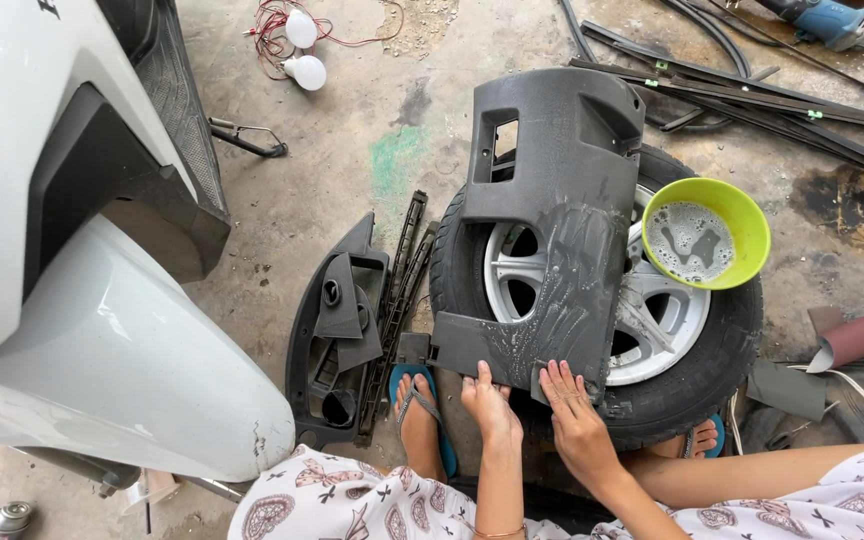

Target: The person sands a black plastic motorcycle part using a sanding block, repeatedly dipping it into a green bucket of soapy water. The part rests on a tire while the person smooths its surface with consistent hand motions.

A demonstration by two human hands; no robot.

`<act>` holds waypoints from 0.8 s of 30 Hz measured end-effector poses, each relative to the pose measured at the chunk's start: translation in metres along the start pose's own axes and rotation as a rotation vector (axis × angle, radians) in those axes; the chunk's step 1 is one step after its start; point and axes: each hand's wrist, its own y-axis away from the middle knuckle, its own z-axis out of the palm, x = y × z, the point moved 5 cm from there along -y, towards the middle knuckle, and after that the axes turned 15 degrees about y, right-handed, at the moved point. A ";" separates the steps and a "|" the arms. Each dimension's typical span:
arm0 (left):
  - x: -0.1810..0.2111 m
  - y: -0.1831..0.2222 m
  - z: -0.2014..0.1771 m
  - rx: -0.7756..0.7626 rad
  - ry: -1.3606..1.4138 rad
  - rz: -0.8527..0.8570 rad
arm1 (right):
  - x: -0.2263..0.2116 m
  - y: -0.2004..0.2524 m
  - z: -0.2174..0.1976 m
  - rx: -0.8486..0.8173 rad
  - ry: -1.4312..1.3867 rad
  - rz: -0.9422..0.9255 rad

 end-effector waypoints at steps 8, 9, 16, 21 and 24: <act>0.003 0.002 0.000 -0.039 0.017 -0.023 | 0.025 -0.038 0.004 0.121 -0.092 0.220; 0.002 0.001 0.000 -0.032 0.042 -0.035 | 0.005 -0.029 -0.003 0.126 -0.060 0.151; -0.001 0.061 0.016 -0.048 0.204 -0.238 | 0.034 -0.020 0.020 0.083 -0.126 0.264; -0.017 0.048 0.003 -0.102 0.100 -0.256 | -0.001 -0.013 0.007 0.149 -0.053 0.190; -0.026 0.037 -0.007 -0.084 0.085 -0.245 | 0.014 0.022 0.016 0.058 -0.058 -0.043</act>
